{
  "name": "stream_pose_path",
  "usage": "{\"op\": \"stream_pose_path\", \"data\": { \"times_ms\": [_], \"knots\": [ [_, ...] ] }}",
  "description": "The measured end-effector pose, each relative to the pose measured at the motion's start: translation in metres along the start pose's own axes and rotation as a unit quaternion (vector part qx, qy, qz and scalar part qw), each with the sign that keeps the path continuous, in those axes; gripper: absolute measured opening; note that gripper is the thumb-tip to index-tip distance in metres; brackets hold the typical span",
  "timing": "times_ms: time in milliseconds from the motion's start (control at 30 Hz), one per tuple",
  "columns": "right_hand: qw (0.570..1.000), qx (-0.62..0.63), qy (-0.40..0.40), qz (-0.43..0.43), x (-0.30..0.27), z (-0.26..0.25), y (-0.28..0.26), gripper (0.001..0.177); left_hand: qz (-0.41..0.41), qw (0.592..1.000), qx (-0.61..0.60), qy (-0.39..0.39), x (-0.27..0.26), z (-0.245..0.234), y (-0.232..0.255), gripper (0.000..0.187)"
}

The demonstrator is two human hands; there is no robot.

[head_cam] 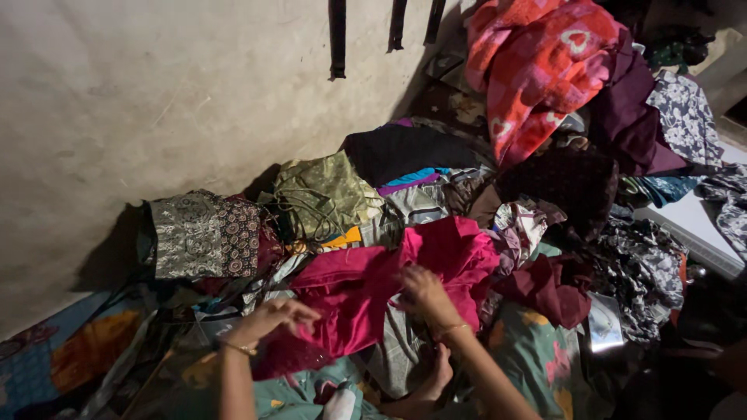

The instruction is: The person folds several garments by hand on a bed. They pick up each item, unfold it, smooth it, and fold it into a compact shape before placing it on a growing stack. The items include a patterned top, a green top, a pink top, and a purple top.

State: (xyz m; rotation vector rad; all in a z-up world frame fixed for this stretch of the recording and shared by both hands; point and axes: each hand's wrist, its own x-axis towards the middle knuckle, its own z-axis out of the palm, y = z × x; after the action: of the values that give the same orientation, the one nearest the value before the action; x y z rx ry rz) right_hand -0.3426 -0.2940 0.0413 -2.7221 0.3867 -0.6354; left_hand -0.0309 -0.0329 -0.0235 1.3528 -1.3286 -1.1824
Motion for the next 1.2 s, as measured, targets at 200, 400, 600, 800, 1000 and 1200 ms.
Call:
{"op": "stream_pose_path", "data": {
  "times_ms": [200,400,600,800,1000,1200],
  "knots": [
    [0.996,-0.073,-0.038,0.041,-0.001,0.045,-0.002,0.065,-0.185,0.931,0.235,0.209,0.071,0.057,0.005,0.037],
    [0.997,-0.082,0.011,-0.011,0.006,0.063,0.011,0.038,-0.045,0.796,0.537,0.276,0.095,0.069,0.000,0.008],
    [0.991,-0.029,-0.100,0.084,-0.027,0.051,-0.003,0.038,-0.099,0.832,0.461,0.293,0.097,0.061,-0.026,0.029],
    [0.904,0.069,-0.422,0.022,-0.051,0.011,-0.033,0.043,0.055,0.890,0.235,0.387,0.098,0.055,-0.004,0.034],
    [0.982,0.120,-0.006,0.148,0.003,-0.030,-0.059,0.064,0.085,0.943,0.061,0.316,0.077,0.070,0.055,0.036],
    [0.978,0.102,0.170,-0.070,0.043,-0.002,-0.064,0.071,0.156,0.958,-0.038,0.237,0.070,0.078,0.087,0.046]
  ]
}}
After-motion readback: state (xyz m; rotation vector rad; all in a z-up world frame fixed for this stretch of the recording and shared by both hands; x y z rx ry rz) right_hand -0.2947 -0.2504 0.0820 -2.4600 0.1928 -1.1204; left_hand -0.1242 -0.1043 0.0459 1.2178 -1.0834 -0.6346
